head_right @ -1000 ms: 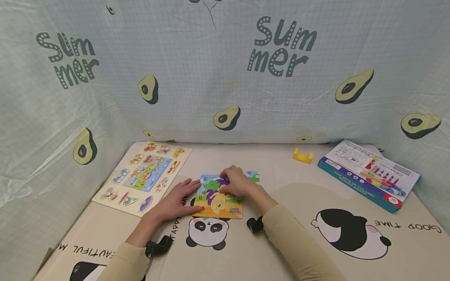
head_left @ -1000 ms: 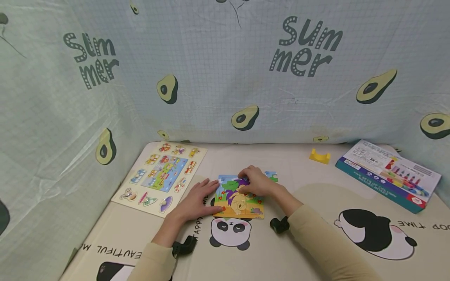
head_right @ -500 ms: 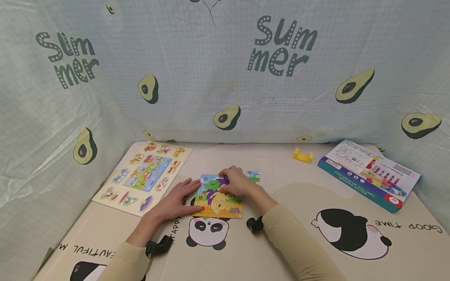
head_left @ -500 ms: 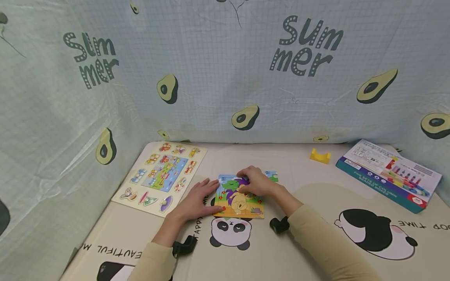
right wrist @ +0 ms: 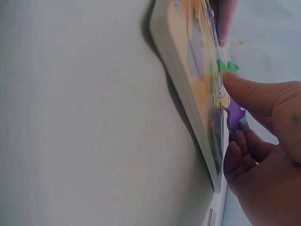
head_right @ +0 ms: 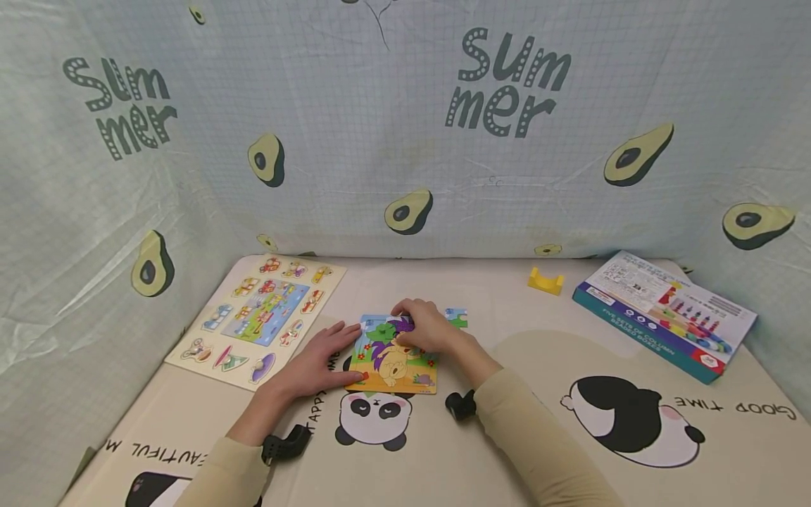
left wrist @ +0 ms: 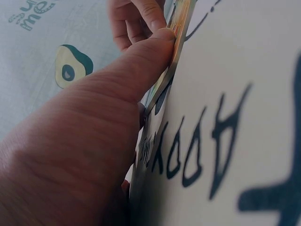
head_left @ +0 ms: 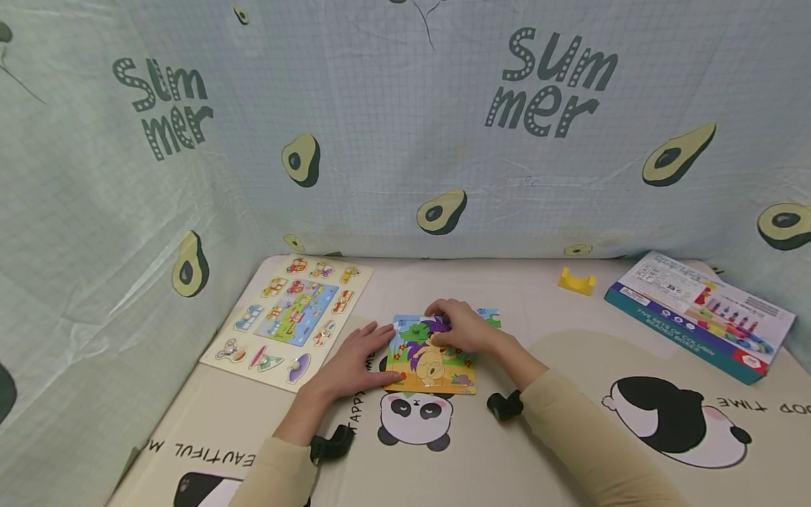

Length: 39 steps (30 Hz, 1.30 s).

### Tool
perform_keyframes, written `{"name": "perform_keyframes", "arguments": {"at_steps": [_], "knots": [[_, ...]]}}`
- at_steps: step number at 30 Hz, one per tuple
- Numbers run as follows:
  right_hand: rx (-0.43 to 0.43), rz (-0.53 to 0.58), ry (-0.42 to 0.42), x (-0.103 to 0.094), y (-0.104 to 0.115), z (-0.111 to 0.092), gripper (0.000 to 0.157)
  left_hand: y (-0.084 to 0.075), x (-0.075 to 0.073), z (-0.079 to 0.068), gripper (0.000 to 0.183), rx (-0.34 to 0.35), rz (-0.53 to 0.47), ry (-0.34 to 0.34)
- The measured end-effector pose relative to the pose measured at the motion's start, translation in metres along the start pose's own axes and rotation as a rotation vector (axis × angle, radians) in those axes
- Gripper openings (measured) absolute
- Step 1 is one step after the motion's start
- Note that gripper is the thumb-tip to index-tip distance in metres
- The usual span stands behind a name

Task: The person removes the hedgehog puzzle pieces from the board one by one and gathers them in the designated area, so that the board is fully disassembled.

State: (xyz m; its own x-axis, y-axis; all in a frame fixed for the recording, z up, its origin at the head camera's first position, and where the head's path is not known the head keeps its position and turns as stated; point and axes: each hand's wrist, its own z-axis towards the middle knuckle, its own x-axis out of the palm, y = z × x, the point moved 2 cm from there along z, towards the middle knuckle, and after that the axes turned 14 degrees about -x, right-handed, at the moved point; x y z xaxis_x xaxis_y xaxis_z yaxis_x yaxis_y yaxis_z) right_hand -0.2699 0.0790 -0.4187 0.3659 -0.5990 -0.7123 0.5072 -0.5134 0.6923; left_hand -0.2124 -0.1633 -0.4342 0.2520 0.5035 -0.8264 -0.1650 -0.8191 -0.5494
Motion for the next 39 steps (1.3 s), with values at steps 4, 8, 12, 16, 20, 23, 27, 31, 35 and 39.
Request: {"name": "perform_keyframes", "arguments": {"at_steps": [4, 8, 12, 16, 20, 23, 27, 31, 35, 39], "knots": [[-0.035, 0.029, -0.014, -0.002, 0.000, 0.000, 0.035, 0.001, 0.000, 0.000, 0.087, 0.006, 0.000, -0.002], [-0.038, 0.057, -0.028, -0.004, 0.001, -0.001, 0.029, 0.001, 0.000, 0.000, 0.087, 0.016, 0.001, -0.004], [-0.036, 0.076, -0.036, -0.005, 0.000, -0.001, 0.025, 0.001, 0.000, 0.000, 0.087, 0.024, 0.002, -0.007], [-0.035, 0.081, -0.041, -0.004, -0.001, 0.000, 0.023, 0.001, 0.000, 0.000, 0.086, 0.027, 0.003, -0.008], [-0.032, 0.074, -0.047, -0.004, -0.002, 0.001, 0.022, 0.001, 0.000, 0.000, 0.086, 0.026, 0.007, -0.009], [-0.031, 0.072, -0.055, -0.005, -0.002, 0.001, 0.021, 0.000, 0.000, 0.001, 0.086, 0.026, 0.007, -0.009], [-0.029, 0.070, -0.069, -0.006, 0.000, 0.000, 0.021, 0.000, 0.000, 0.001, 0.086, 0.030, 0.006, -0.010], [-0.027, 0.073, -0.078, -0.007, 0.000, 0.000, 0.021, 0.000, 0.000, 0.001, 0.086, 0.032, 0.009, -0.010], [-0.029, 0.078, -0.085, -0.010, 0.000, 0.000, 0.021, 0.000, 0.000, 0.001, 0.086, 0.024, 0.007, -0.007], [-0.021, 0.081, -0.087, -0.015, 0.000, -0.001, 0.021, 0.000, 0.000, 0.001, 0.087, 0.016, 0.005, -0.005]]}}
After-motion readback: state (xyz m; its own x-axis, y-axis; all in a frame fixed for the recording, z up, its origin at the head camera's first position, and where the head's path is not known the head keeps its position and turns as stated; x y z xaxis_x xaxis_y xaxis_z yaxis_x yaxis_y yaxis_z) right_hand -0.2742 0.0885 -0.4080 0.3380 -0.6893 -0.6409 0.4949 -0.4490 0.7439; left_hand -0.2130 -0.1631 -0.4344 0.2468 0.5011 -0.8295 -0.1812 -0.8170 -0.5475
